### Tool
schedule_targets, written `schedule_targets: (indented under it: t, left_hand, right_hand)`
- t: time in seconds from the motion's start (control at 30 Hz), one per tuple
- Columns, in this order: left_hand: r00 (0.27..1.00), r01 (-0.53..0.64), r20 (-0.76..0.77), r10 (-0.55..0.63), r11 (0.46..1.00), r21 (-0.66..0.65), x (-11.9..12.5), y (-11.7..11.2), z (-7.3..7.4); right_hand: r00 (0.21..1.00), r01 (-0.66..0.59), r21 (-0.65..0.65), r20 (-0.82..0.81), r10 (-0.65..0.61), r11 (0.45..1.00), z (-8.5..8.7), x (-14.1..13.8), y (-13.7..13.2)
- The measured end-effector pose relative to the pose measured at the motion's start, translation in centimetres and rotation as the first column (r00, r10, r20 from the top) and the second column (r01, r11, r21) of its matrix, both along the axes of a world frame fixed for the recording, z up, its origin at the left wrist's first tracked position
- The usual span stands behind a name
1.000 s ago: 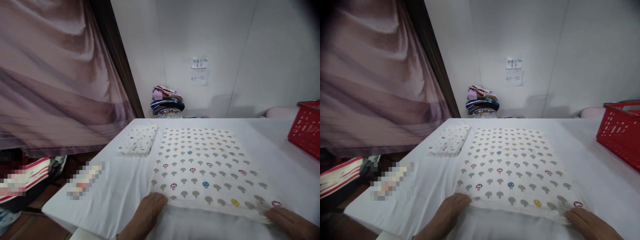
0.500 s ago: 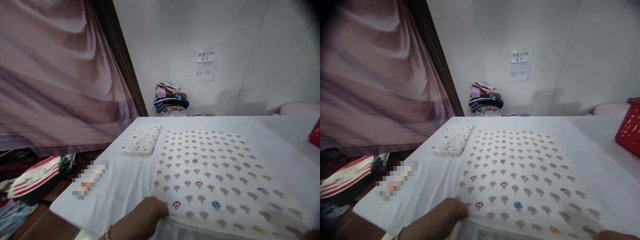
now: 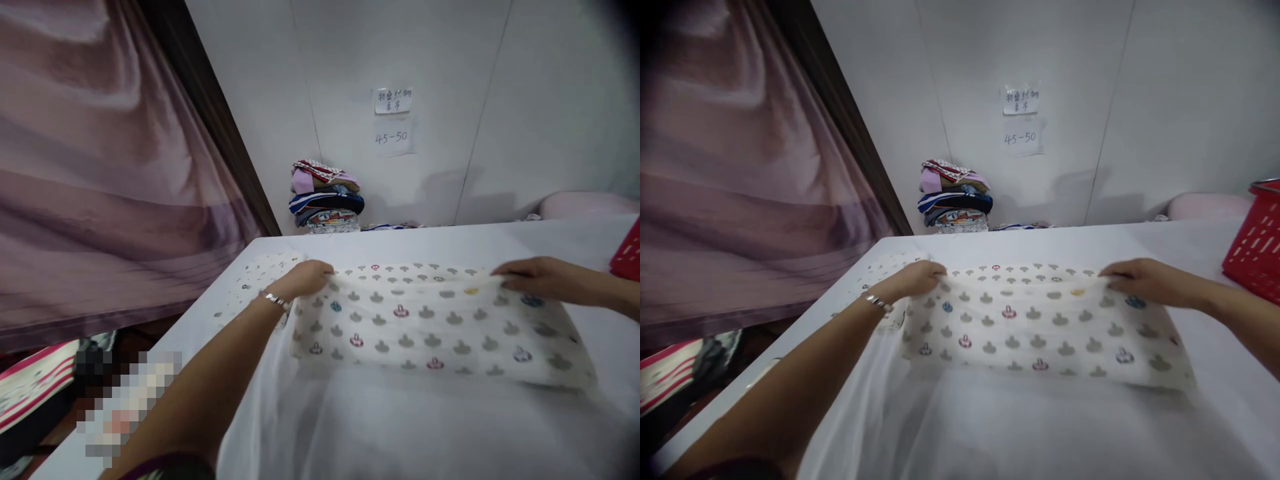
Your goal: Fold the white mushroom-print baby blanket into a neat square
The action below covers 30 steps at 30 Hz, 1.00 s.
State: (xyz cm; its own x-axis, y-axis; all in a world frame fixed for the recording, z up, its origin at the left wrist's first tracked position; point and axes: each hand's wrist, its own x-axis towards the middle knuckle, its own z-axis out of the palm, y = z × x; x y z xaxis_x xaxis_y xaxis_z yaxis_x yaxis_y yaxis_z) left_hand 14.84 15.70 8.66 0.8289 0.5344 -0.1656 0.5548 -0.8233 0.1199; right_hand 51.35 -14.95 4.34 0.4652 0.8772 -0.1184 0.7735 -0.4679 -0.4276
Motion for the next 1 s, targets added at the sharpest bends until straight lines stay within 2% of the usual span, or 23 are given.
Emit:
schedule_targets:
  t: [0.03, 0.13, 0.23, 0.3, 0.47, 0.67, 0.77, 0.93, 1.0]
  left_hand:
    - [0.999, -0.042, -0.022, 0.043, 0.998, 0.045, 1.6, 1.2, -1.0]
    - [0.989, -0.117, -0.079, 0.126, 0.987, 0.113, 5.5, 3.6, -4.7]
    - [0.981, -0.142, -0.115, 0.158, 0.980, 0.139, 7.5, 5.1, -7.7]
    - [0.977, -0.160, -0.114, 0.180, 0.973, 0.166, 8.2, 6.0, -8.8]
    - [0.974, -0.181, -0.095, 0.205, 0.959, 0.217, 9.5, 7.5, -10.2]
    - [0.976, -0.171, -0.083, 0.199, 0.948, 0.269, 10.5, 7.5, -12.4]
    - [0.983, -0.149, -0.064, 0.174, 0.946, 0.288, 10.4, 7.2, -12.8]
    - [0.993, -0.109, 0.003, 0.114, 0.935, 0.337, 9.5, 6.7, -13.0]
    - [0.991, -0.135, 0.033, 0.131, 0.930, 0.343, 8.8, 6.8, -13.1]
  right_hand:
    - [0.998, -0.054, -0.015, -0.034, 0.053, 0.998, -0.1, 0.7, 2.0]
    - [0.999, -0.038, -0.043, -0.011, 0.037, 0.998, -2.1, 1.9, 6.5]
    - [0.998, -0.049, -0.084, 0.037, 0.053, 0.995, -4.7, 2.7, 8.7]
    - [0.998, -0.050, -0.087, 0.044, 0.054, 0.995, -5.7, 3.5, 9.4]
    - [0.998, 0.031, -0.076, 0.048, -0.028, 0.997, -7.4, 5.5, 10.5]
    - [0.989, 0.089, -0.074, 0.125, -0.079, 0.993, -10.1, 6.1, 11.6]
    - [0.988, 0.104, -0.071, 0.126, -0.095, 0.992, -10.2, 5.9, 11.5]
    - [0.983, 0.155, -0.075, 0.106, -0.147, 0.985, -9.4, 6.1, 10.6]
    - [0.978, 0.198, -0.076, 0.077, -0.192, 0.977, -9.0, 6.2, 9.7]
